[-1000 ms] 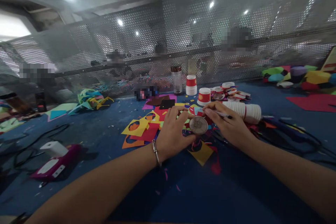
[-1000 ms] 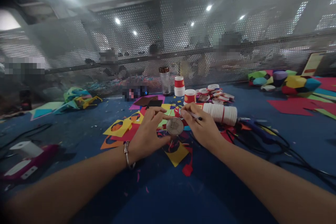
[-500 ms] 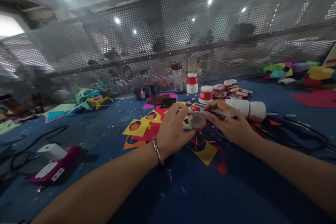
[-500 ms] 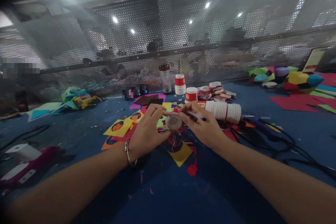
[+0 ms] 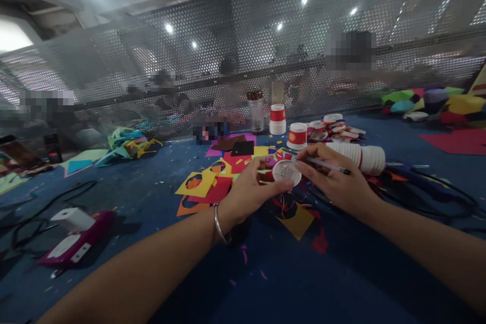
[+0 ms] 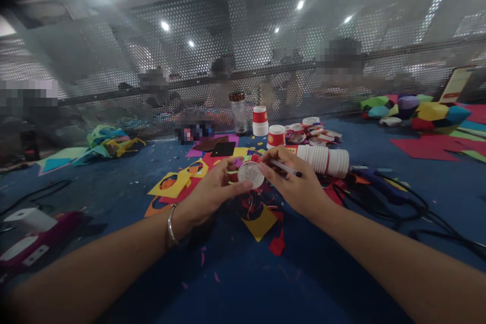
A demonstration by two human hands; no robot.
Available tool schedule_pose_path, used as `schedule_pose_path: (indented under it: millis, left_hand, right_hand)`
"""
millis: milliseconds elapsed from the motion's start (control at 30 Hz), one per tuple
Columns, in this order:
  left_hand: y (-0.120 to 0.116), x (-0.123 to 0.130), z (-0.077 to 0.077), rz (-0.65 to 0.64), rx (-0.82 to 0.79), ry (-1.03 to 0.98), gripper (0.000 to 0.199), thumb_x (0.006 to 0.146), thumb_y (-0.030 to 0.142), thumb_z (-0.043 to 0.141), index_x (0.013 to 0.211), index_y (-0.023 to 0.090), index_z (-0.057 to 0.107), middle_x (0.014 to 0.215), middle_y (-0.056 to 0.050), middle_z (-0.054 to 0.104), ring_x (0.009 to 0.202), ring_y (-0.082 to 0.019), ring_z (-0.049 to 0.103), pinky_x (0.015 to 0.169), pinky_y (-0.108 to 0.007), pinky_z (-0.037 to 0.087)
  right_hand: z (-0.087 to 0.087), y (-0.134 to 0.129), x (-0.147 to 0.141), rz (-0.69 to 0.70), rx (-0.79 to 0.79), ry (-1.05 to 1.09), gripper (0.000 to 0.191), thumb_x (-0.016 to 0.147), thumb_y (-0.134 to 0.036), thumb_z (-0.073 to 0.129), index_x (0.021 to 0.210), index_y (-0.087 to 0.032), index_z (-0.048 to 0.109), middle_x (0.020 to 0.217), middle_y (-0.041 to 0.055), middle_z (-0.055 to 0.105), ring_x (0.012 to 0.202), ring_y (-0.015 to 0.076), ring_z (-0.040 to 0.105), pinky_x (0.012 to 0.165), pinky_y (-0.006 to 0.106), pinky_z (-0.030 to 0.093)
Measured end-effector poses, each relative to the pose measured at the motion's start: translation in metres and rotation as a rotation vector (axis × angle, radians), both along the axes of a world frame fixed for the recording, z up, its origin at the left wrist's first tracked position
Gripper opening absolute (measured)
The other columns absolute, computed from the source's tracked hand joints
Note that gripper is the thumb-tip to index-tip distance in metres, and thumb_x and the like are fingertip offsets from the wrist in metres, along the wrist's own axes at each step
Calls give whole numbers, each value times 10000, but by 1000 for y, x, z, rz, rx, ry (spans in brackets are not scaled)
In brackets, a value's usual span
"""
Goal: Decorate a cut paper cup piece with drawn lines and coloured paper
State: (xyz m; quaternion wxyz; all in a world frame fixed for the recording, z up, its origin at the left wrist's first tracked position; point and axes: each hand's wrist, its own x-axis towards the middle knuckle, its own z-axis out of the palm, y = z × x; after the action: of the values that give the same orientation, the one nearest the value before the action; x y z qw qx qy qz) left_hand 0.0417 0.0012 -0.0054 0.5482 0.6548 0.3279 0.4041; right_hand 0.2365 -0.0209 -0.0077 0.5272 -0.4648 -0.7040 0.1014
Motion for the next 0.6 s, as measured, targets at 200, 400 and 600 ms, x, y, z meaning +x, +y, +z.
schedule_pose_path:
  millis: [200, 400, 600]
  left_hand:
    - [-4, 7, -1, -148, -361, -257, 460, 654, 502, 867, 888, 131, 726, 908, -82, 724, 771, -152, 636, 749, -293, 489]
    - [-3, 5, 0, -118, -405, -311, 422, 646, 478, 881, 820, 116, 749, 804, -65, 720, 717, -139, 626, 739, -285, 499]
    - [-5, 6, 1, -133, -451, -320, 410, 618, 425, 907, 840, 112, 761, 774, -49, 709, 690, -116, 602, 712, -255, 487]
  right_hand:
    - [5, -5, 0, 37, -35, 0, 249, 912, -480, 622, 885, -234, 600, 821, 20, 653, 737, 176, 615, 645, 305, 526]
    - [4, -6, 1, 92, -78, 40, 287, 902, -521, 632, 892, -235, 603, 822, 19, 665, 761, 182, 633, 671, 308, 538]
    - [6, -8, 0, 65, -80, 19, 277, 904, -505, 628, 877, -230, 609, 805, 14, 665, 734, 172, 632, 658, 301, 534]
